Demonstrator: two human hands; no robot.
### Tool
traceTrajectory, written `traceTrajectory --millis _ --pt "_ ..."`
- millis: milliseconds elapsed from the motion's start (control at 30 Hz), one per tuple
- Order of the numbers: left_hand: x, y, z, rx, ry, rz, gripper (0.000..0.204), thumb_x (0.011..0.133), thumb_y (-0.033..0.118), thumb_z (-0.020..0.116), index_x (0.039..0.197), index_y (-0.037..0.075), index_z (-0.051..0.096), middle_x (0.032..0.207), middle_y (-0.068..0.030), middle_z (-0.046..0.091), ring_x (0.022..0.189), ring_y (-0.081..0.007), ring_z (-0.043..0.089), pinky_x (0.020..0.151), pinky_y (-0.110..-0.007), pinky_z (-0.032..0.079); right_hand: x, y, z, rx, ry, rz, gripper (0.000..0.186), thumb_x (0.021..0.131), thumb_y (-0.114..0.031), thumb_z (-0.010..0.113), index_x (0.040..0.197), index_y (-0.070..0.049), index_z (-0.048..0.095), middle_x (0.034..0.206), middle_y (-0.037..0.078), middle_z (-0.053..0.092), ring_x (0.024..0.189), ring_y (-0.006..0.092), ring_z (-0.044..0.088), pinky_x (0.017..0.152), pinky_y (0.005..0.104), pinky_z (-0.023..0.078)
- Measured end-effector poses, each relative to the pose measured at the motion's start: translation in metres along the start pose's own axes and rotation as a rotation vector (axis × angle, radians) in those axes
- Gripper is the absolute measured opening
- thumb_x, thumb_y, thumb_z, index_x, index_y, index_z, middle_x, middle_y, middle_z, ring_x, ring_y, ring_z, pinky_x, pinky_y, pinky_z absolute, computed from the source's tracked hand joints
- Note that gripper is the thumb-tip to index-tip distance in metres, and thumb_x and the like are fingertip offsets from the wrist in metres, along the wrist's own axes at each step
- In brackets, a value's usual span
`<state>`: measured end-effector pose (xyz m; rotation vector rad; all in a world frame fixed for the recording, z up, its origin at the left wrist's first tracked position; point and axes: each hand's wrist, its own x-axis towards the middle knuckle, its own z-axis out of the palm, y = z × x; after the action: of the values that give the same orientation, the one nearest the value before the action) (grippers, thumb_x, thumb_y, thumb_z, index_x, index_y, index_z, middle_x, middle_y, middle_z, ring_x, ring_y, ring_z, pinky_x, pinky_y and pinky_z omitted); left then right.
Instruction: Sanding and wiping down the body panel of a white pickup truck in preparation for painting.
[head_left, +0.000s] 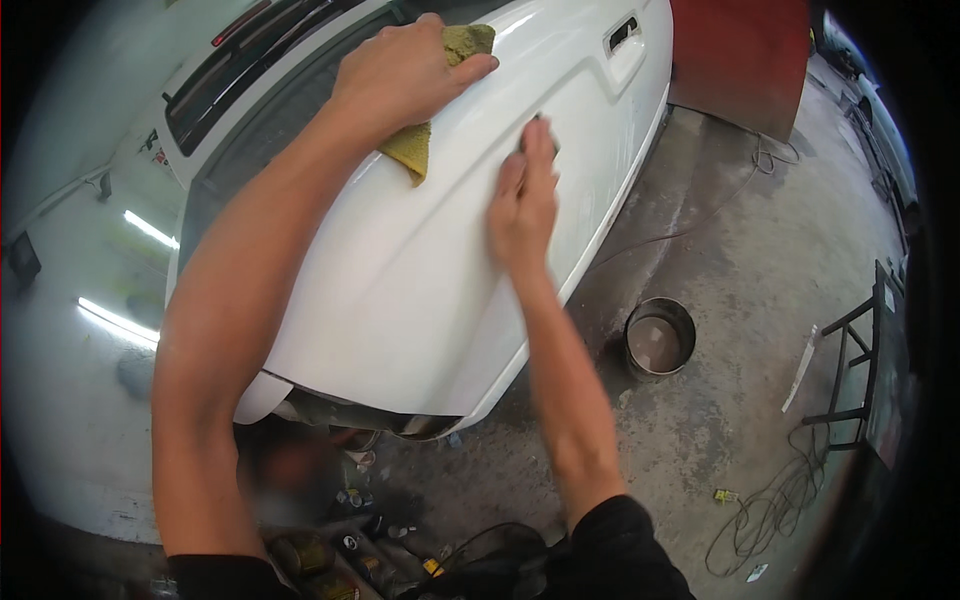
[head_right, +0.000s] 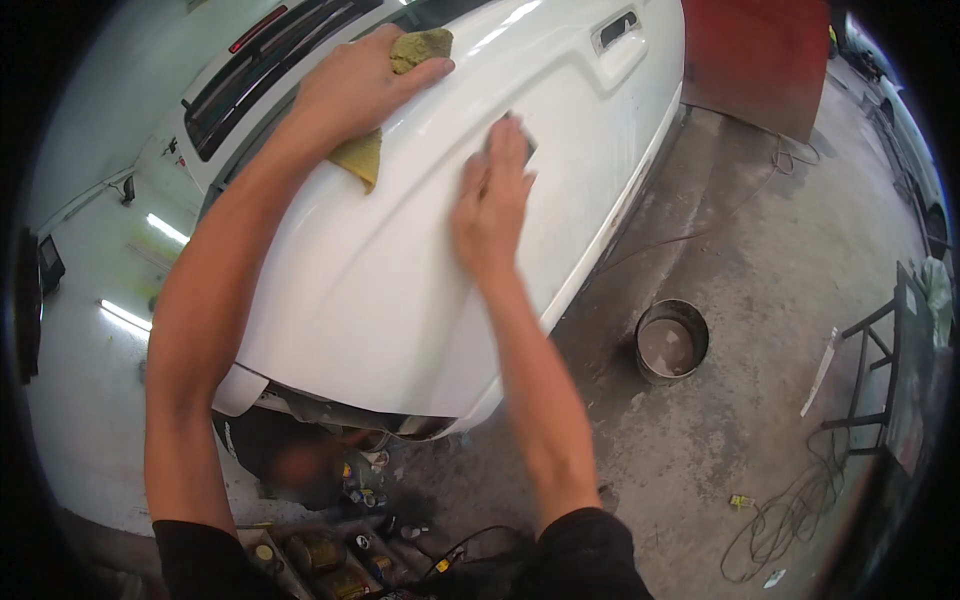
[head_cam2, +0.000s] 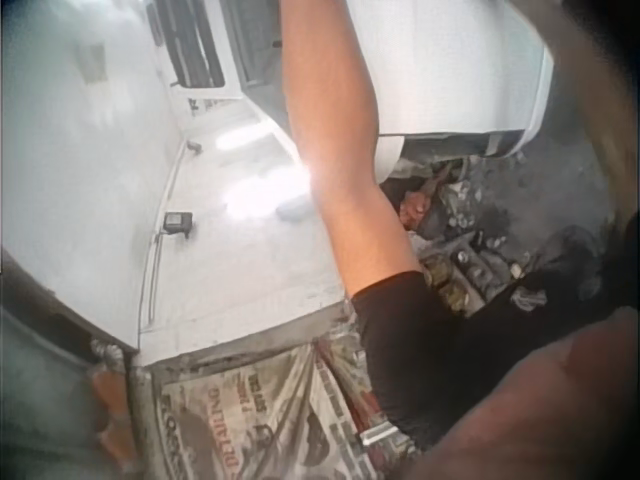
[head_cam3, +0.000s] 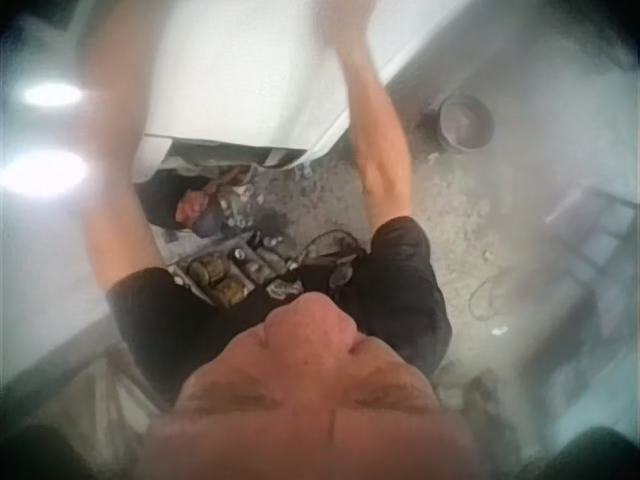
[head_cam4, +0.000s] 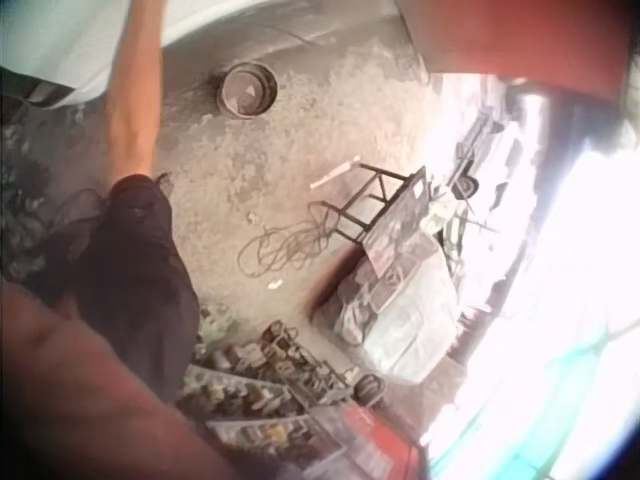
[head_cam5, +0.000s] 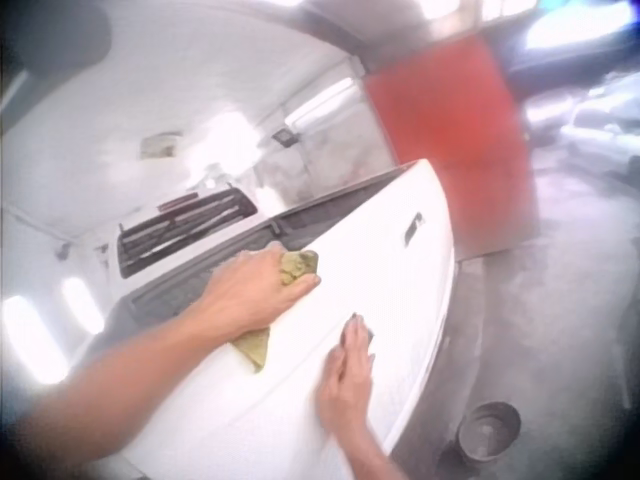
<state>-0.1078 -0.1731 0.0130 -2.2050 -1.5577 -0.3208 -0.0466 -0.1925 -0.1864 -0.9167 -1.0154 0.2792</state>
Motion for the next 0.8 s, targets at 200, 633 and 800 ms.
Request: traceTrajectory --millis 200,633,800 --pt "0.001 -0.006 0.014 0.015 0.003 -0.03 0.071 0.082 0.064 0.057 0.116 0.002 0.06 0.1 -0.0203 0.069 0.093 -0.0337 0.067 0.081 -0.043 0.053 -0.184 -0.078 -0.005 0.069 -0.504 -0.354 0.067 0.082 -0.011 0.056 0.144 0.001 0.035 0.153 0.022 0.031 0.144 0.0381 0.025 0.11 0.0667 0.015" --pt "-0.004 0.002 -0.018 -0.059 -0.049 -0.011 0.057 0.088 0.049 0.056 0.104 -0.006 0.057 0.095 -0.0258 0.067 0.092 -0.0388 0.067 0.078 -0.047 0.054 -0.22 -0.076 -0.013 -0.015 -0.668 -0.589 0.088 0.073 -0.037 0.074 0.147 -0.008 0.036 0.157 0.015 0.024 0.147 0.0323 0.019 0.106 0.0729 0.011" --pt "-0.002 0.009 -0.018 -0.053 -0.018 0.035 0.057 0.088 0.049 0.056 0.103 -0.006 0.058 0.093 -0.0246 0.067 0.09 -0.0371 0.067 0.077 -0.046 0.054 -0.271 0.014 -0.065 -0.169 -0.747 -0.432 0.093 0.067 -0.033 0.079 0.145 -0.004 0.037 0.158 0.018 0.021 0.147 0.0366 0.017 0.11 0.0692 0.004"
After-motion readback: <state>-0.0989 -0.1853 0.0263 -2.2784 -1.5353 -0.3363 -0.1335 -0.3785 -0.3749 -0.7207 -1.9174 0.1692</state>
